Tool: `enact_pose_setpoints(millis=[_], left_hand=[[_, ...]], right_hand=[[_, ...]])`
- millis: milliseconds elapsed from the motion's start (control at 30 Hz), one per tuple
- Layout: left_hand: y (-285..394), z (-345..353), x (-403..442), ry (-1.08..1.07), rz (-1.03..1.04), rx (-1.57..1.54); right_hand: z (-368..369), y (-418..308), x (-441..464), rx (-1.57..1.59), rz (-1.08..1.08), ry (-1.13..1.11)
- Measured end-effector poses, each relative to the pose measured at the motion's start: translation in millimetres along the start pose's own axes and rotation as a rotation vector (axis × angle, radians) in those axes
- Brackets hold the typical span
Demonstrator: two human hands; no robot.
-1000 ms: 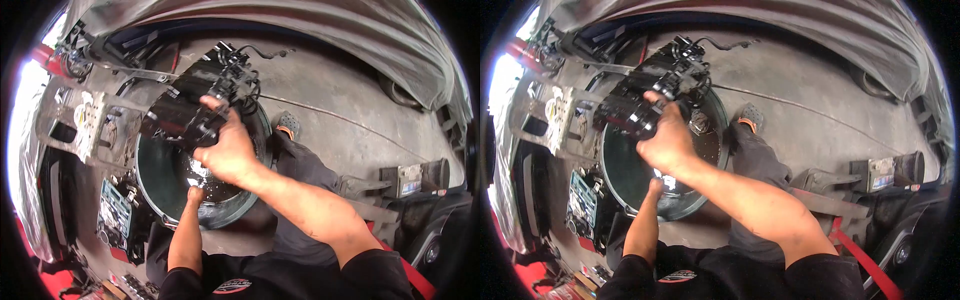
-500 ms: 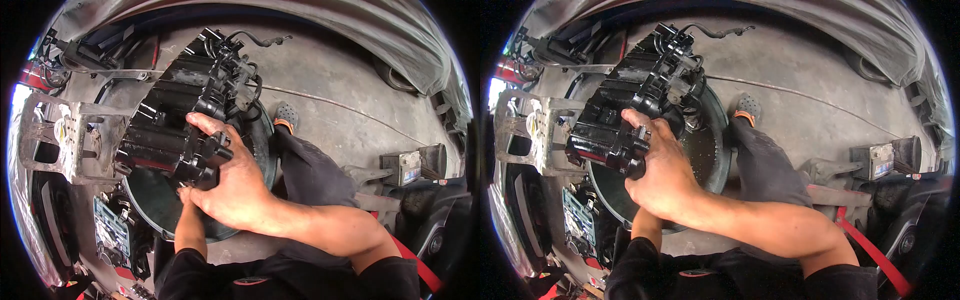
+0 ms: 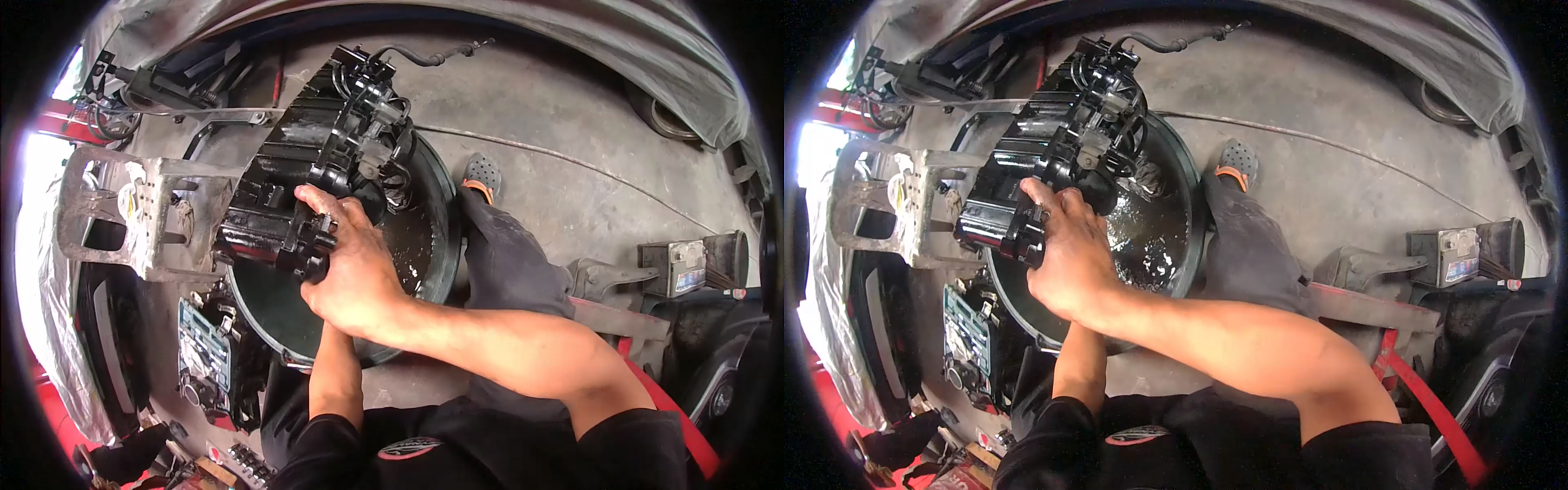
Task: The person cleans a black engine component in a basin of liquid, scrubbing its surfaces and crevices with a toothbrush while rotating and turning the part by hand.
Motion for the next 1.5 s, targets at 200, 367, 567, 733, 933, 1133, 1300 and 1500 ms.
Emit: enact_pose_setpoints(millis=[200, 367, 567, 733, 933, 1133, 1300, 1500], left_hand=[[52, -48, -52, -0.033, 0.124, -0.245], [69, -83, -104, -0.193, 0.201, -0.506], [116, -129, -202, -0.328, 0.051, -0.620], [113, -142, -202, -0.285, -0.019, -0.414], [111, -118, -208, -0.349, -0.047, -0.632], [85, -121, -203, -0.284, -0.085, -0.429], [97, -157, -224, -0.073, 0.094, -0.117], [110, -202, -250, 0.043, 0.215, -0.133]], right_hand=[[10, 7, -6, -0.082, 0.021, -0.040], [9, 8, -5, -0.106, 0.017, -0.054], [14, 6, -6, -0.112, 0.010, -0.038], [11, 6, -3, -0.115, 0.010, -0.006], [9, 1, 5, -0.028, -0.029, 0.024], [10, 5, 12, 0.030, -0.061, -0.050], [6, 6, 14, 0.070, -0.090, 0.004], [-6, -6, 29, 0.180, -0.048, -0.019]])
Point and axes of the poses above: each hand's wrist, its own x-axis towards the middle knuckle, its own z-axis out of the palm, y = z × x, the point moved 8 cm from there along x, towards the middle knuckle, and after that the axes turned 14 degrees about -z, right-handed, at the moved point
